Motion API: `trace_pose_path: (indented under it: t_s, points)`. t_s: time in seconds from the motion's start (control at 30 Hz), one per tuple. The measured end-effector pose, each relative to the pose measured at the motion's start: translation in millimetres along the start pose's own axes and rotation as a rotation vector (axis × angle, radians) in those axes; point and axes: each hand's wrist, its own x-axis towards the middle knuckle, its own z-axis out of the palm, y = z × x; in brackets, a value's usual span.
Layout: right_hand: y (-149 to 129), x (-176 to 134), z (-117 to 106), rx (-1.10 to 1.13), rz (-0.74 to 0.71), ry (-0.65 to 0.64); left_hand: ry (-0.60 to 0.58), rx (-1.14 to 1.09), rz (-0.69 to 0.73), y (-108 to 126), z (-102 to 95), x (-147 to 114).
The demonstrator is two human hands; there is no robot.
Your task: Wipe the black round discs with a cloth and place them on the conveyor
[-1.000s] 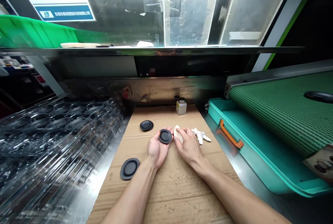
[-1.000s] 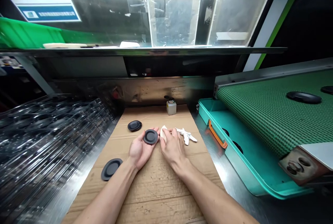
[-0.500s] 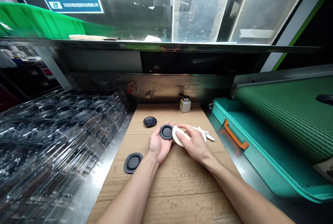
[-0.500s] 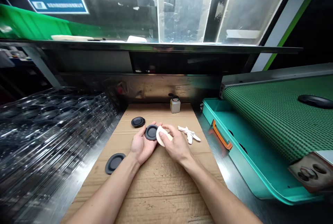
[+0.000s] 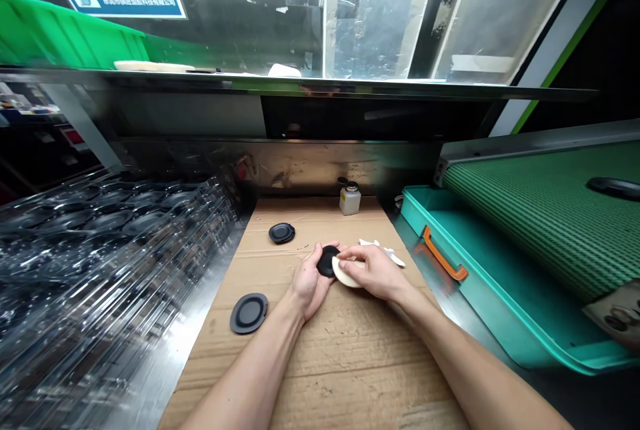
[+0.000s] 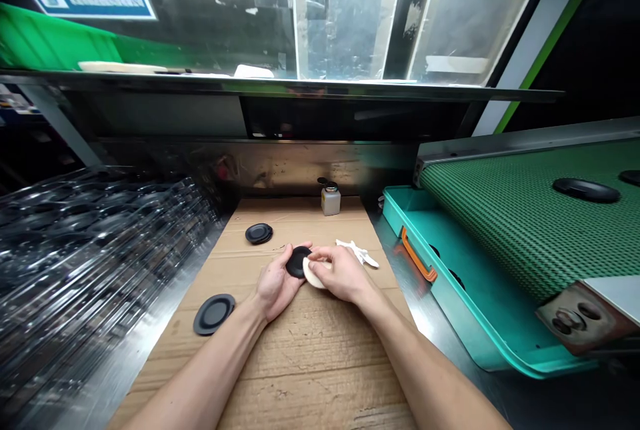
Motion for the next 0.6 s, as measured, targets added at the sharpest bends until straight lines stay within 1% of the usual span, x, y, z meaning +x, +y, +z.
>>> trace_pose_path:
  t_s: [0.07, 0.1, 0.13, 0.17, 0.23, 0.27, 0.3, 0.33, 0.37, 0.43, 0.47, 0.5, 0.6]
  points:
    - [-1.4, 0.2, 2.7, -0.042, -0.029, 0.111, 0.006, 0.005, 0.016, -1.2, 1.1, 1.2]
    - [-2.2, 0.4, 5.3, -0.027, -0.052, 0.125, 0.014, 0.001, 0.022, -1.8, 1.4, 1.3]
    - [-2.7, 0.7, 7.5, 0.009, -0.068, 0.107, 0.023, -0.003, 0.026, -2.1, 1.6, 1.2]
    - [-2.6, 0.8, 8.7, 0.051, -0.071, 0.061, 0.03, -0.006, 0.024, -2.1, 1.6, 0.7]
    - [-0.5, 0.8, 6.6, 0.104, -0.042, -0.077, 0.031, -0.01, 0.003, -1.4, 1.2, -0.6]
    - [1.1, 0.6, 3.9, 0.099, -0.025, -0.129, 0.024, -0.013, -0.012, -0.9, 0.9, -1.1]
    - [2.6, 0.3, 0.9, 0.068, -0.016, -0.14, 0.017, -0.017, -0.023, -0.5, 0.5, -1.3]
    - [3.5, -0.1, -1.6, 0.013, -0.017, -0.11, 0.011, -0.023, -0.028, -0.3, 0.3, -1.2]
    - [3.6, -0.6, -2.7, -0.059, -0.023, -0.041, 0.007, -0.029, -0.028, -0.2, 0.0, -0.8]
    - [1.3, -1.4, 0.3, -0.212, -0.033, 0.135, 0.001, -0.036, -0.016, -0.6, -0.2, 0.5]
    - [-0.8, -1.7, 3.9, -0.275, -0.039, 0.186, -0.001, -0.039, -0.01, -0.9, -0.2, 1.2]
    - [-3.1, -1.8, 8.3, -0.322, -0.049, 0.198, -0.004, -0.044, -0.006, -1.2, -0.2, 1.7]
    - [-7.8, -1.2, 19.2, -0.428, -0.049, 0.166, 0.019, -0.061, -0.001, -1.2, 0.3, 2.5]
